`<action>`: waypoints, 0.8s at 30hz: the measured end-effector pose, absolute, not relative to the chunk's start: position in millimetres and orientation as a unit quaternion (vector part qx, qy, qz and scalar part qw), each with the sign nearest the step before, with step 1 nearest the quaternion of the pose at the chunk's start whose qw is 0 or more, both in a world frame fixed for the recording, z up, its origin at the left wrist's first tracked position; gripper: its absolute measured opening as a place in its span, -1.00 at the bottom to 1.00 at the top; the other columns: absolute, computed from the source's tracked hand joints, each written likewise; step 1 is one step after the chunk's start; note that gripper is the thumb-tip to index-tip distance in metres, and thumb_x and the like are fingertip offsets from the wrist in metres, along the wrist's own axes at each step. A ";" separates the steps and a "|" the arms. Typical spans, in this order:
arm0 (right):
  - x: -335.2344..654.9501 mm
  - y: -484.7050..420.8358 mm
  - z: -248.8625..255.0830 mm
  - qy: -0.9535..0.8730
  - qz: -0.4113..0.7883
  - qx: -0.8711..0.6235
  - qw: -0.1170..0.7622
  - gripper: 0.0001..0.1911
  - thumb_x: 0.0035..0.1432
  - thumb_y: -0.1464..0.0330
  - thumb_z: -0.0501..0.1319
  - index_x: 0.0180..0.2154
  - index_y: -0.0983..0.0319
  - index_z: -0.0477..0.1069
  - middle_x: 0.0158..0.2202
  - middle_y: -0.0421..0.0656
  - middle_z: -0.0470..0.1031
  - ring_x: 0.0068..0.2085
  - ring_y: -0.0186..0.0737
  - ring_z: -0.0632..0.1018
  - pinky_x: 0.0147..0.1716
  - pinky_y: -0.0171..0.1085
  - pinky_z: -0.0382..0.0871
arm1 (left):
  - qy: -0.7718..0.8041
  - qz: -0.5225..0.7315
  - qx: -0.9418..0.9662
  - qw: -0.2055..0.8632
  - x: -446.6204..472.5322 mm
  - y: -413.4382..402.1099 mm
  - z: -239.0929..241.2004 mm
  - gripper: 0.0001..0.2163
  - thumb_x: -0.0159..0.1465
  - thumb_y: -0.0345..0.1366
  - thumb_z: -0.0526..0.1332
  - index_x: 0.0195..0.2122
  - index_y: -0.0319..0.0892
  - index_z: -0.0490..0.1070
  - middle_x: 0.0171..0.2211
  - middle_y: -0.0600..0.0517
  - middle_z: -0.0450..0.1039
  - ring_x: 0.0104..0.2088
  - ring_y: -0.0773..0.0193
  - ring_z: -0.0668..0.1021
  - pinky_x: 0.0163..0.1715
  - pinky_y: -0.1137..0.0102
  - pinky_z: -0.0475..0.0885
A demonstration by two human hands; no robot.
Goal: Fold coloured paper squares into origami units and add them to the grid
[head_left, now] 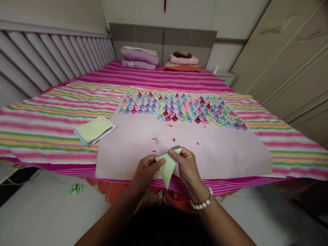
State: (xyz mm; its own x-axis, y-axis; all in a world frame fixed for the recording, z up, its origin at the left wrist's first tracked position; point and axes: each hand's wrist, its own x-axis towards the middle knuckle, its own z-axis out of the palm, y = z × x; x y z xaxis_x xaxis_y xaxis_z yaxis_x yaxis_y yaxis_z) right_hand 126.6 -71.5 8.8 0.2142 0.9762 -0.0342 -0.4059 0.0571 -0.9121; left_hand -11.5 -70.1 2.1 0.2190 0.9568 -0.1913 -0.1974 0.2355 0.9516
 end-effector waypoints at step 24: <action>120.5 -81.4 0.6 -0.322 0.564 -0.466 0.601 -0.71 -0.17 0.21 0.46 -0.60 0.24 0.45 -0.65 -0.30 0.39 -0.60 -0.40 0.28 -0.57 -0.35 0.14 | 0.408 0.498 0.305 0.702 -5.4 -66.2 -3.1 -0.74 0.03 -0.11 0.40 -0.50 -0.22 0.48 -0.56 0.11 0.36 -0.49 0.39 0.38 -0.41 0.48 0.34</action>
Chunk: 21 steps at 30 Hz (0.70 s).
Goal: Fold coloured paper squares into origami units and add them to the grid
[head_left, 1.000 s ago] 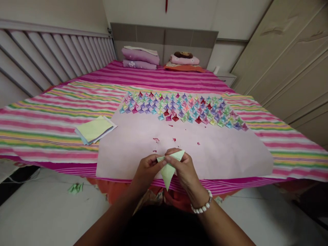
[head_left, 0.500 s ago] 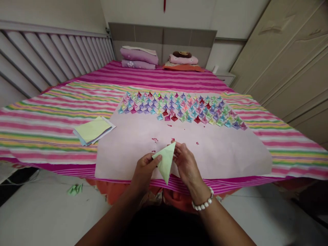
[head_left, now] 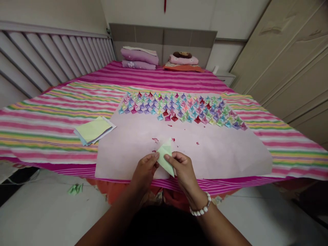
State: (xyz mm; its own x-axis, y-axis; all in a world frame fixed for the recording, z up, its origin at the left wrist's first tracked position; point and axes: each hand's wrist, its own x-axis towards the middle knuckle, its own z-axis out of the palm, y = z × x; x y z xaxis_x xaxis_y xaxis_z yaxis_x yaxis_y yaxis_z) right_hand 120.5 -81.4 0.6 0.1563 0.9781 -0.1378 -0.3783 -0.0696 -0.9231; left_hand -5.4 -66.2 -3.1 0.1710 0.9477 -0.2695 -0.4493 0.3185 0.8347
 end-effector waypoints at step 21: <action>127.1 -78.8 10.6 -0.335 0.606 -0.413 0.592 -0.72 0.00 0.16 0.36 -0.52 0.21 0.42 -0.63 -0.29 0.32 -0.55 -0.35 0.31 -0.50 -0.34 0.20 | 0.309 0.419 0.250 0.816 -0.6 -67.9 -4.4 -0.69 0.09 -0.09 0.37 -0.32 -0.28 0.53 -0.43 -0.04 0.53 -0.42 0.24 0.53 -0.34 0.35 0.41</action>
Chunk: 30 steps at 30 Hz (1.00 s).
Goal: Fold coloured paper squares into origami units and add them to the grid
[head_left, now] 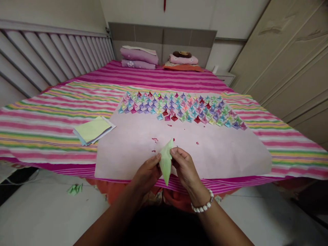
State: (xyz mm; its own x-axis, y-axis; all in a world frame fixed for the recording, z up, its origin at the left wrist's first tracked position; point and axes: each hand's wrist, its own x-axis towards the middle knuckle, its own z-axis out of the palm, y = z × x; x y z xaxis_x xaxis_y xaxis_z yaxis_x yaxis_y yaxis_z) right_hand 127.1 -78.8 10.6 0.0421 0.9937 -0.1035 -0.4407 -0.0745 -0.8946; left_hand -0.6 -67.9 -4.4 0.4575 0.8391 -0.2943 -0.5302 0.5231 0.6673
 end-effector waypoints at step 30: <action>136.2 -67.0 4.2 -0.548 0.301 -0.520 0.582 -0.83 -0.03 0.49 0.19 -0.40 0.17 0.52 -0.43 -0.21 0.43 -0.43 -0.25 0.41 -0.45 -0.28 0.23 | 0.461 0.437 0.543 0.548 7.1 -50.0 0.3 -0.56 0.12 -0.33 0.26 0.06 -0.22 0.39 -0.22 -0.05 0.55 -0.36 0.20 0.55 -0.35 0.38 0.41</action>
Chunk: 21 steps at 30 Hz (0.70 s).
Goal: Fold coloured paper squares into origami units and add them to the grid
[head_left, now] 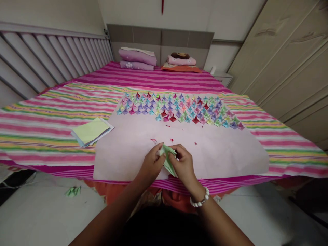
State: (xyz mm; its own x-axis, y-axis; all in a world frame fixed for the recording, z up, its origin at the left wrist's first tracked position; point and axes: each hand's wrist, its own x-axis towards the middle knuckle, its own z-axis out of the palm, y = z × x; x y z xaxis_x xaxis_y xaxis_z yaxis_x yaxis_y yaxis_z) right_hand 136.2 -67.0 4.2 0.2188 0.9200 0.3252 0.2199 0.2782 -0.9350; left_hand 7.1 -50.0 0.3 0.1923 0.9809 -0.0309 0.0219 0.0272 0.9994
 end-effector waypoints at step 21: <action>153.4 -60.0 4.8 -0.381 0.551 -0.382 0.637 -0.81 0.06 0.25 0.25 -0.34 0.22 0.54 -0.53 -0.22 0.45 -0.45 -0.29 0.43 -0.40 -0.29 0.29 | 0.345 0.448 0.215 0.796 2.9 -37.3 22.7 -0.85 0.28 -0.37 0.18 -0.23 -0.29 0.53 -0.24 -0.10 0.61 -0.22 0.21 0.61 -0.03 0.30 0.44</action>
